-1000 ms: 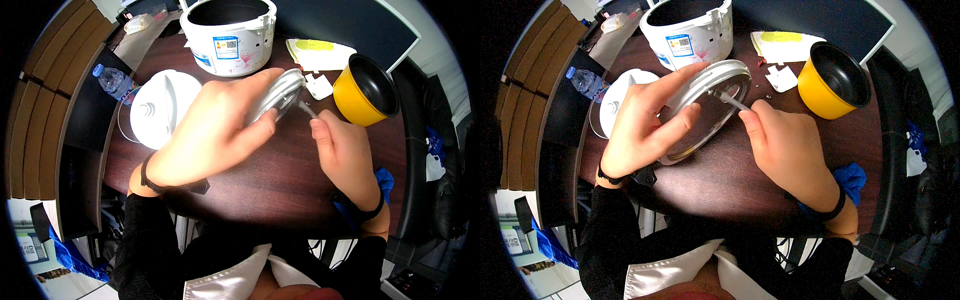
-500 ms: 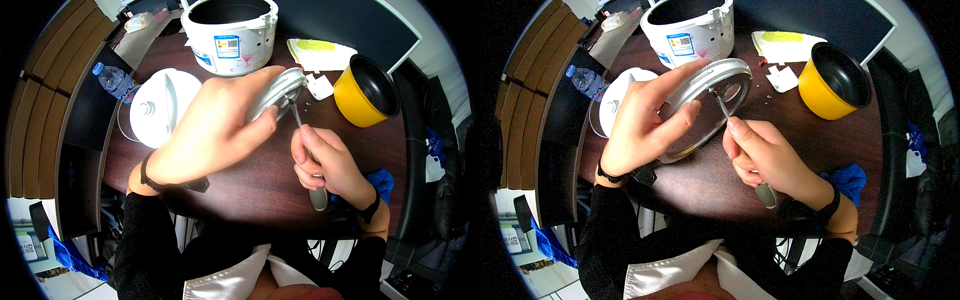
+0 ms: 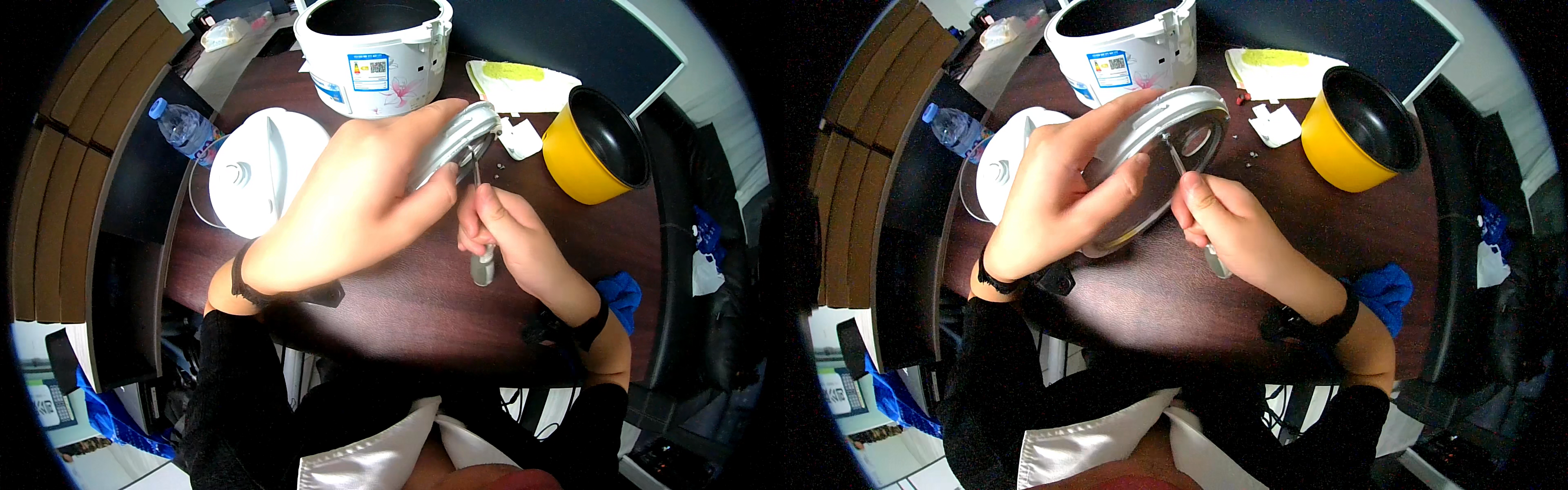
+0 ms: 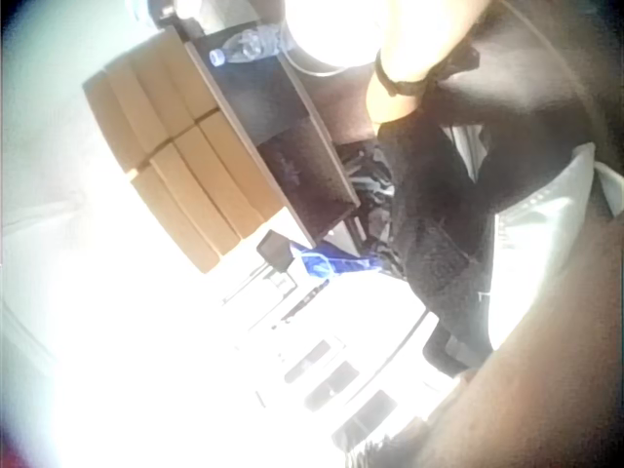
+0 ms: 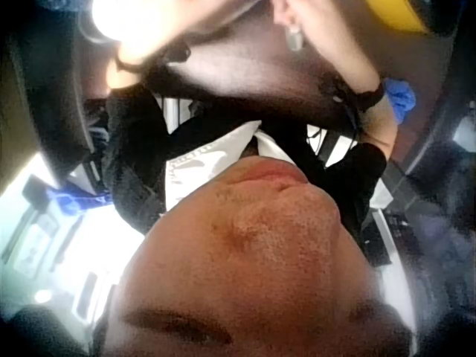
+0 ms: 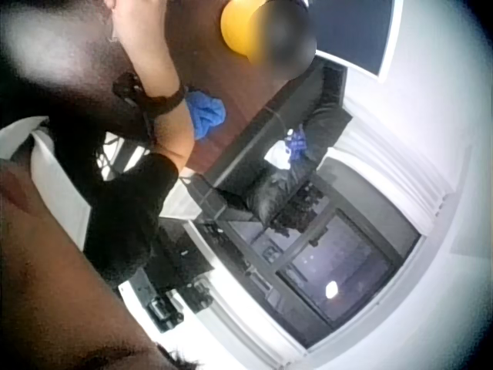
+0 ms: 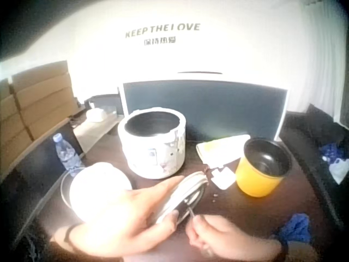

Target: The person uses a screwdriver to pry and remove a small plastic piece from the rim of a metal steamer lid. They repeatedly scrape and lift the piece, then place the lid on the table and continue prying at the same spot.

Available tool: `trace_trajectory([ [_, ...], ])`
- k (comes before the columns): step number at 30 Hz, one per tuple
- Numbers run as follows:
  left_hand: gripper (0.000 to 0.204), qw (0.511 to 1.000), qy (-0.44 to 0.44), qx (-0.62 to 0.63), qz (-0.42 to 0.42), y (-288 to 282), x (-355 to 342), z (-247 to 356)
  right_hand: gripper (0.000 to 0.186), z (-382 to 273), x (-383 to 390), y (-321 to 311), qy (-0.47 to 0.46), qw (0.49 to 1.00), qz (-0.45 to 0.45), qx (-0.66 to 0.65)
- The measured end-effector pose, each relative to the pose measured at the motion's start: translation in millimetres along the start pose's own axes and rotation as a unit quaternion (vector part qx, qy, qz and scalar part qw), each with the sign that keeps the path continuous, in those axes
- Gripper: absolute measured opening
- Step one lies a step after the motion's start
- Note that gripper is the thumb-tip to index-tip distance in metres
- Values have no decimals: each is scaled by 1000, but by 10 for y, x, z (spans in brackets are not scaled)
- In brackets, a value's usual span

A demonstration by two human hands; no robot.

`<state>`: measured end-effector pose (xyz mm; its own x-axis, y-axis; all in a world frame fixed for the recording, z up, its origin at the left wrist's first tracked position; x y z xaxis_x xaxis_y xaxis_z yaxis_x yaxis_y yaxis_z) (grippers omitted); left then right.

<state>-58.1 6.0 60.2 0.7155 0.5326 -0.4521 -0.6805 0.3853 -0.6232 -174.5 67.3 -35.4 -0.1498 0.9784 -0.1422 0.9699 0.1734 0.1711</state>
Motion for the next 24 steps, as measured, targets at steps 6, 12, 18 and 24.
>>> trace_trajectory([
  [6, 44, 1000, -15, -1, -2, 0, -9, 0, 43, 45, -25, -49, -22, 999, 14, -19],
  [12, 43, 1000, -2, -6, 11, 27, -10, -1, 40, 69, -11, 11, -32, 998, 41, -36],
  [18, 43, 1000, 3, -8, 16, 41, -37, -38, 39, 72, -47, 17, -10, 989, -27, -144],
  [24, 44, 1000, 5, -10, 15, 45, -39, -26, 41, 76, -76, -111, -36, 999, 2, -27],
])
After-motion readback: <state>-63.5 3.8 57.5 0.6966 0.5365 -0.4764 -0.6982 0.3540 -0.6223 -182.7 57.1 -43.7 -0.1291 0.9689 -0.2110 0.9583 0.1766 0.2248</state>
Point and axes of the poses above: each hand's wrist, its own x-axis away from the middle knuckle, its own y-axis out of the palm, z = x × y, the point moved 6 cm from there along -x, towards the middle knuckle, and after that the axes turned 6 degrees about -y, right-handed, at the moved point
